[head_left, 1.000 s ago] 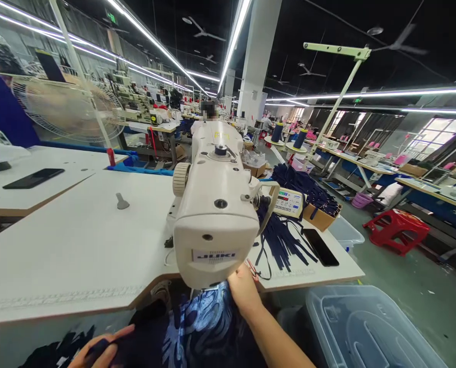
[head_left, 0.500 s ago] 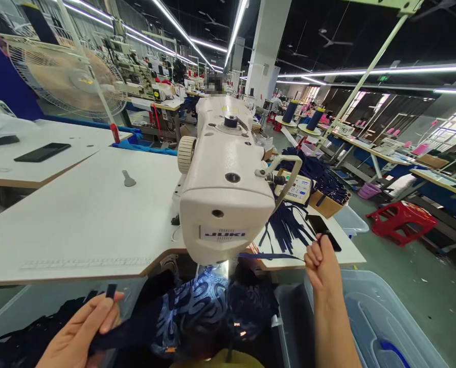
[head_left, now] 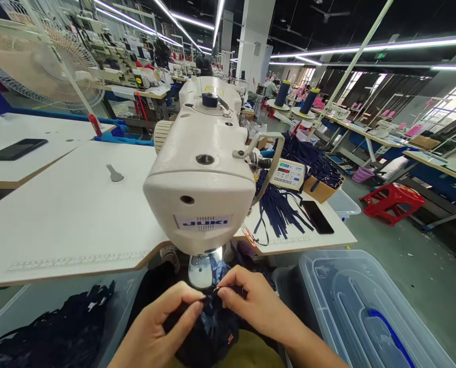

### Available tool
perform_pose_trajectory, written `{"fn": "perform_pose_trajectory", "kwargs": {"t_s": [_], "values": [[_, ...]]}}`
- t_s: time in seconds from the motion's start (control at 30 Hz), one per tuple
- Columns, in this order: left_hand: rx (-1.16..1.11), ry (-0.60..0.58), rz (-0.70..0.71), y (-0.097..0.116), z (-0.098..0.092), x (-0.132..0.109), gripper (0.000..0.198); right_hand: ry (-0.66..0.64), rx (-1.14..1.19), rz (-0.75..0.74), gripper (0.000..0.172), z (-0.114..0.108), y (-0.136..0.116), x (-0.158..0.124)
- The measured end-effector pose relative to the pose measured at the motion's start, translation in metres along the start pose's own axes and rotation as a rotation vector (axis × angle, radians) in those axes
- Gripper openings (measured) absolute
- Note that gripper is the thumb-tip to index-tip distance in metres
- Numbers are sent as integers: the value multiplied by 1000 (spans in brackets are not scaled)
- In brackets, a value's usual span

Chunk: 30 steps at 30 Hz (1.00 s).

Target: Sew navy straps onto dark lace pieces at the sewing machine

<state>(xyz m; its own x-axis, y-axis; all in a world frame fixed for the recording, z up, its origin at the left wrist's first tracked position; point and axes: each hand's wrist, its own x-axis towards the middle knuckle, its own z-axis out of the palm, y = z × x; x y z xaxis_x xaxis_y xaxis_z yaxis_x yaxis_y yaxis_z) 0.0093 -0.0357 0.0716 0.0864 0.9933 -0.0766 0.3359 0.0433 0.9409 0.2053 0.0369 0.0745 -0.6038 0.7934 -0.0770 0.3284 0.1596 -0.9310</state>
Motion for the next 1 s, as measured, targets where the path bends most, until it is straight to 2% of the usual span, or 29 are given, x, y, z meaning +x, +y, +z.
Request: {"fn": "perform_pose_trajectory", "kwargs": {"t_s": [0.03,0.1,0.27,0.4,0.53,0.6,0.7,0.77,0.87,1.0], "values": [[11,82,-29,-2,2,3,23,14,-2,8,15,2,1,0],[22,140,-52,-7,7,6,26,24,-14,10,18,4,2,-1],[55,71,-37,-14,11,9,27,23,-82,-37,20,8,3,-1],[167,62,-14,-14,12,12,28,105,-109,-82,18,12,5,0],[326,178,-2,-15,15,8,25,70,-87,-138,19,18,8,0],[398,213,88,-16,15,6,21,-14,6,-108,21,19,11,-1],[474,163,336,-20,13,4,16,-130,242,39,24,19,16,0],[510,151,441,-21,12,5,17,-179,327,87,25,18,18,0],[507,140,472,-22,14,5,15,-177,208,74,21,15,14,0],[455,88,380,-19,18,4,12,-72,7,83,10,17,6,-1]]}}
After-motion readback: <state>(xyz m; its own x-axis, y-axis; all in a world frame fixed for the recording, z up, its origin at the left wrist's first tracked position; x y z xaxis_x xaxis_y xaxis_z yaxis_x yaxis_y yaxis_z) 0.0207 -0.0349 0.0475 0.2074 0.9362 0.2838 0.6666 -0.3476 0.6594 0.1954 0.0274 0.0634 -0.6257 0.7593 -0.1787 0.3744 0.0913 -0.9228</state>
